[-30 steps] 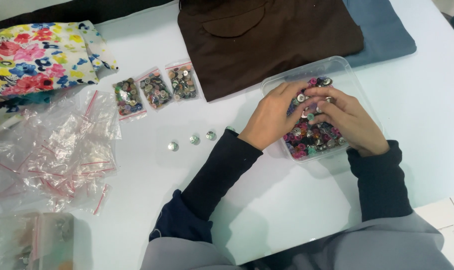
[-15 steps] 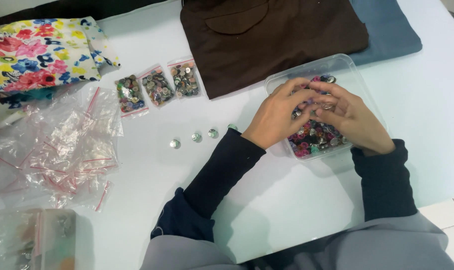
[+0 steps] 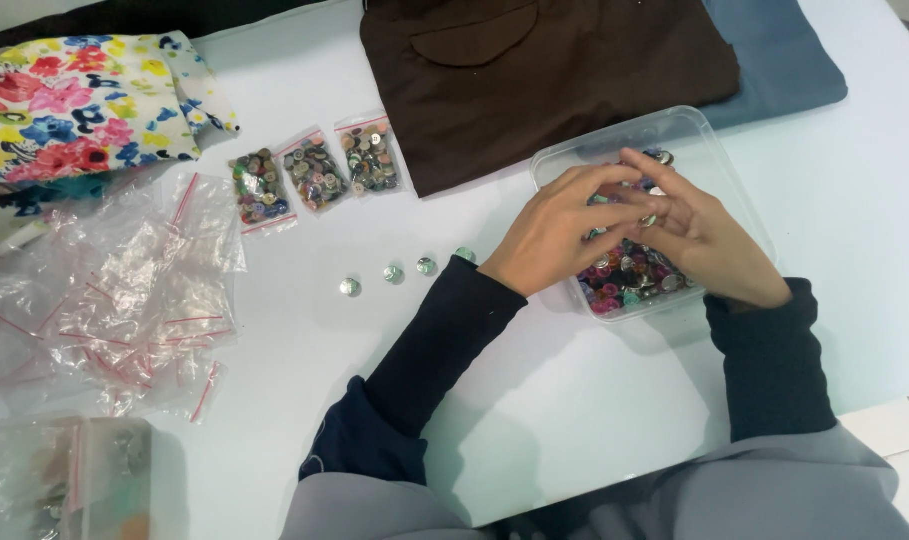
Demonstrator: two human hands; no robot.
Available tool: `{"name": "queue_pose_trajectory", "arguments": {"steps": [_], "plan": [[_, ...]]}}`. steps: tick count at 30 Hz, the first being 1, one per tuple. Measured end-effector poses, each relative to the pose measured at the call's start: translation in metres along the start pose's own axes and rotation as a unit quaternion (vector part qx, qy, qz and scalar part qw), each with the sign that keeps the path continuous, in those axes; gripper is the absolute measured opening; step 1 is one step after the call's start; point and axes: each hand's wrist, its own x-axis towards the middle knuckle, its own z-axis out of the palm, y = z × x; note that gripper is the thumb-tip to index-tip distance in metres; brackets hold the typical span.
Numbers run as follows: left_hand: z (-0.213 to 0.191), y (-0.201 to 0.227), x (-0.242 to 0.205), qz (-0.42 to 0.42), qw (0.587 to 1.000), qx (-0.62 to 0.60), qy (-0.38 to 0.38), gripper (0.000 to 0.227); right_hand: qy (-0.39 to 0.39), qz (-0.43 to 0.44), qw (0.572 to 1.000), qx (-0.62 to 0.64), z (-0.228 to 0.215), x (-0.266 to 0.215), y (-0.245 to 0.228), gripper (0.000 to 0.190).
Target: Sorting various buttons from a large container into smaller plastic bags by color and type.
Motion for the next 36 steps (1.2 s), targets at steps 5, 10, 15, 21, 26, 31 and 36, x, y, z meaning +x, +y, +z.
{"name": "queue_pose_trajectory", "arguments": {"steps": [5, 10, 15, 21, 26, 31, 36], "plan": [[-0.012, 0.014, 0.010, -0.059, 0.996, -0.069, 0.005, 0.014, 0.033, -0.015, 0.999, -0.010, 0.004, 0.000, 0.003, 0.067], [-0.013, 0.019, 0.009, -0.139, 0.987, -0.075, 0.023, 0.007, 0.182, -0.109, 0.950, -0.229, 0.001, 0.004, 0.048, 0.035], [-0.010, 0.020, 0.010, -0.136, 0.990, -0.006, 0.023, 0.012, 0.096, -0.087, 0.928, -0.348, 0.010, 0.011, 0.059, 0.025], [0.004, 0.011, 0.005, -0.126, 0.992, 0.011, 0.025, 0.016, 0.072, 0.001, 0.847, -0.527, 0.016, 0.022, 0.073, 0.027], [0.001, 0.014, 0.005, -0.121, 0.992, -0.004, 0.040, 0.014, 0.088, -0.015, 0.857, -0.507, 0.016, 0.019, 0.068, 0.019], [0.011, 0.015, -0.001, -0.111, 0.985, -0.048, 0.122, 0.012, 0.168, -0.084, 0.853, -0.486, 0.016, 0.010, 0.064, 0.011], [0.022, 0.009, -0.023, -0.040, 0.956, -0.033, 0.290, 0.021, 0.329, -0.207, 0.835, -0.390, 0.016, -0.002, 0.061, 0.012]]}}
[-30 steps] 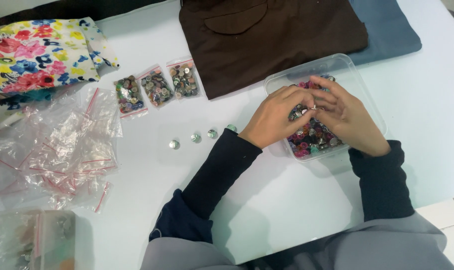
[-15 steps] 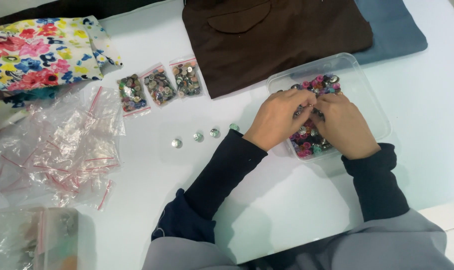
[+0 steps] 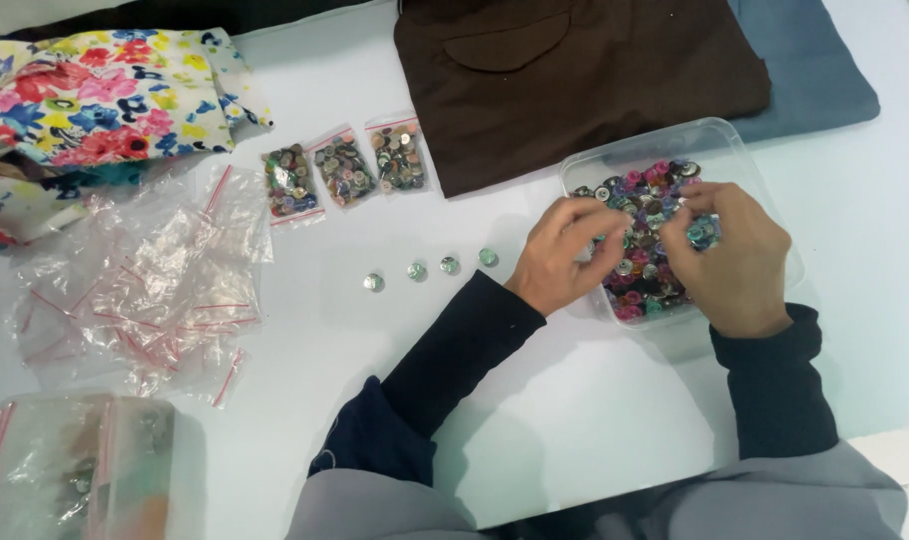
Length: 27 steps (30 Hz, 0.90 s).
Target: Sorting various buttons from a large container into smaller plastic bags by color and type.
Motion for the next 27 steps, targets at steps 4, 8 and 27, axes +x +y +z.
{"name": "queue_pose_trajectory", "arguments": {"steps": [4, 8, 27], "plan": [[-0.029, 0.021, 0.005, 0.056, 0.998, 0.001, -0.034, 0.024, 0.063, -0.084, 0.994, 0.039, 0.002, -0.012, -0.020, 0.012], [-0.071, 0.020, -0.003, 0.097, 0.990, 0.039, -0.089, 0.022, 0.084, -0.216, 0.966, 0.114, 0.045, -0.048, -0.030, 0.016], [-0.191, 0.002, -0.056, -0.063, 0.902, 0.309, -0.295, 0.015, -0.078, -0.236, 0.965, 0.082, 0.086, -0.039, -0.126, 0.011]]}}
